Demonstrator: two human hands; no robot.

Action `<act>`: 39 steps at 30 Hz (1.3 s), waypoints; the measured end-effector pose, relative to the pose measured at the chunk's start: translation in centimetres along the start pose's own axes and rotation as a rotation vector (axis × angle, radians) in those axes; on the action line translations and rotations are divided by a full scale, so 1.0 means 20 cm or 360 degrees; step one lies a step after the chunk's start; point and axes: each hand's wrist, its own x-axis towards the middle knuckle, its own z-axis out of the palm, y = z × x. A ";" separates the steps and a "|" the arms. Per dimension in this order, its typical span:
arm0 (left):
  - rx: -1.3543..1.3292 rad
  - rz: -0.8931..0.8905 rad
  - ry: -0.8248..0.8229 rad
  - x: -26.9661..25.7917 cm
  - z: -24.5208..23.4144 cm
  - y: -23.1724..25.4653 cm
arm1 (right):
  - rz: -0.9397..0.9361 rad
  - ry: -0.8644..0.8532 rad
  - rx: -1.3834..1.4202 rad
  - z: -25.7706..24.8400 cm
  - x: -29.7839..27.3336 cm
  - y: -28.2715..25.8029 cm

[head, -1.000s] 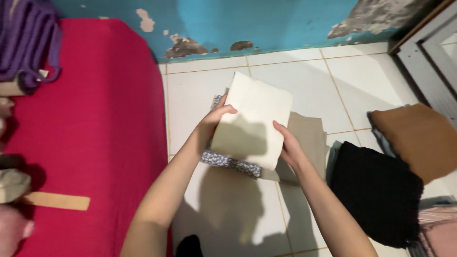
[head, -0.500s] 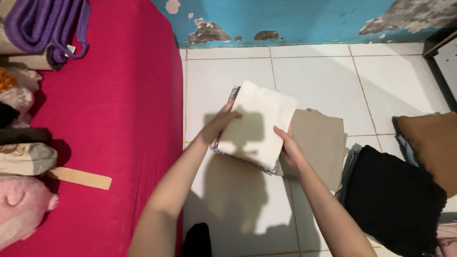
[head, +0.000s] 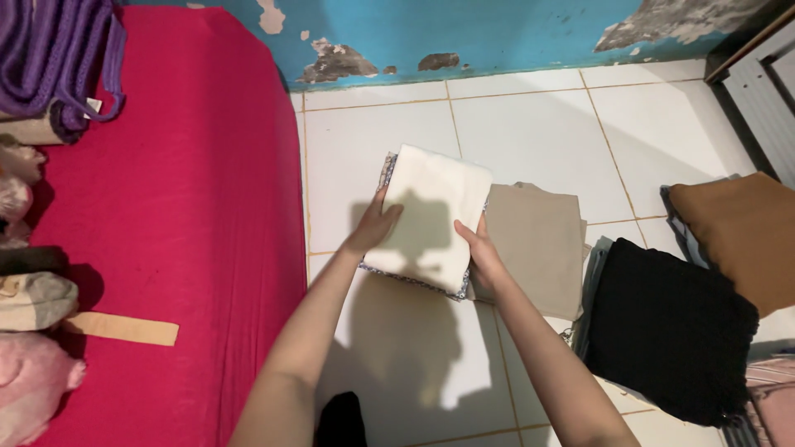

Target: The person is folding and neatly stacking various pieces of clothing, including trousers and shirts, on a tiled floor.

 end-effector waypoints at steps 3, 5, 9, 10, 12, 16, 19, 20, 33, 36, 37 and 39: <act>0.0060 -0.0011 0.0020 0.04 0.02 -0.03 | -0.0081 0.0060 -0.0166 0.01 0.03 0.03; 0.0070 -0.0020 0.0021 0.05 0.02 -0.03 | -0.0128 0.0081 -0.0290 0.01 0.04 0.05; 0.0518 -0.0111 0.0198 0.10 -0.01 -0.02 | -0.0339 0.0272 -0.0793 -0.30 0.44 0.34; 0.0520 -0.0105 0.0198 0.08 -0.01 0.08 | -0.0345 0.0273 -0.0791 -0.28 0.40 0.30; 0.0753 0.0067 0.0407 0.04 0.01 0.25 | -0.0562 0.0477 -0.0977 -0.25 0.31 0.24; 0.0926 0.0365 0.0439 0.05 0.09 0.30 | -0.0906 0.0524 -0.1268 -0.14 0.21 0.12; 0.1083 0.0655 0.0432 -0.05 0.16 0.35 | -0.1027 0.0499 -0.1501 -0.09 0.22 0.09; 0.1289 0.0788 0.0448 -0.08 0.18 0.37 | -0.1088 0.0500 -0.1623 -0.06 0.23 0.09; 0.1725 0.0948 0.0363 0.15 0.20 -0.14 | -0.0842 0.0357 -0.2437 0.03 0.42 0.30; 0.1800 0.0990 0.0440 0.15 0.20 -0.15 | -0.0768 0.0306 -0.2418 0.06 0.37 0.25; 0.1801 0.0986 0.0441 0.15 0.19 -0.15 | -0.0768 0.0301 -0.2418 0.07 0.36 0.25; 0.1760 0.0896 0.0354 0.14 0.19 -0.14 | -0.0735 0.0330 -0.2408 0.08 0.35 0.26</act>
